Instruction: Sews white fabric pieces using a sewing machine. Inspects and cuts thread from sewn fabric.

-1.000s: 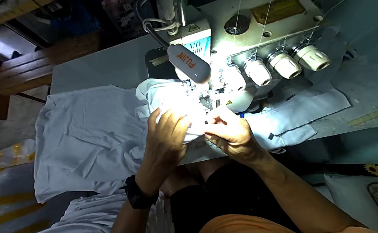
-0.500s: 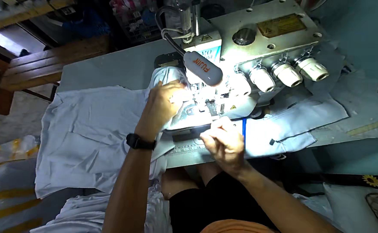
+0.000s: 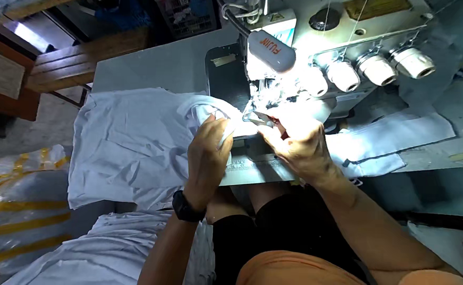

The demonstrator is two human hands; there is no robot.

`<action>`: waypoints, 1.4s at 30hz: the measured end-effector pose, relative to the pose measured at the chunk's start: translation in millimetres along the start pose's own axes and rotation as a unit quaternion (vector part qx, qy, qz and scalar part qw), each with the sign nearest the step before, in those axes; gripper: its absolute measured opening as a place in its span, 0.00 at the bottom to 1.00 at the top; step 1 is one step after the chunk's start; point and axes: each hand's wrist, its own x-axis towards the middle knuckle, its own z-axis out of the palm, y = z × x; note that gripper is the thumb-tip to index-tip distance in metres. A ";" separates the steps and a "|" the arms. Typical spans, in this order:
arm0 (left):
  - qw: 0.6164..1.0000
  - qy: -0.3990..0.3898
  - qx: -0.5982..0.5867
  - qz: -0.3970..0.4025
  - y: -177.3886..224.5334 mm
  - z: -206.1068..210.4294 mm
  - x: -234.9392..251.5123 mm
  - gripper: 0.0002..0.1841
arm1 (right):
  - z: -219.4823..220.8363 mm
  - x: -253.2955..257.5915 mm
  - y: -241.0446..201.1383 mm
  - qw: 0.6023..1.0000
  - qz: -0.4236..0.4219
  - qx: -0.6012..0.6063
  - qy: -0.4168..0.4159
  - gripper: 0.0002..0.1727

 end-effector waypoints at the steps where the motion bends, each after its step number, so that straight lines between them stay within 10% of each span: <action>1: 1.000 0.010 0.009 0.002 0.6 0.6 -1.2 0.10 | 1.0 4.2 -3.8 0.999 -0.001 -0.037 -0.003 0.16; 5: 0.997 0.047 0.042 0.034 3.9 3.4 -0.5 0.06 | 9.9 12.6 -19.4 0.989 0.017 -0.148 -0.021 0.14; 10: 0.988 0.020 -0.153 0.012 7.0 -10.1 5.5 0.03 | 8.4 20.0 -13.8 1.000 -0.019 0.007 -0.002 0.11; 15: 0.827 -0.073 -0.517 -0.210 -15.8 -41.5 9.6 0.09 | -22.5 24.9 -1.1 0.978 0.034 0.191 -0.076 0.23; 22: 0.797 -0.193 -0.552 -0.152 -29.9 -68.2 3.4 0.09 | -9.1 52.8 -10.2 0.944 -0.144 0.279 -0.104 0.21; 29: 0.891 -0.382 -0.232 -0.076 -26.8 -88.7 12.5 0.16 | 14.2 -8.2 -50.5 0.867 -0.232 0.342 -0.278 0.04; 33: 0.837 -0.467 -0.275 0.080 -18.9 -38.0 -3.2 0.18 | 25.7 -82.1 -61.3 0.904 -0.185 0.251 -0.293 0.05; 42: 0.935 -0.290 -0.094 -0.183 -27.0 -105.6 -20.7 0.07 | 26.1 -102.1 -56.2 0.919 -0.174 0.219 -0.278 0.06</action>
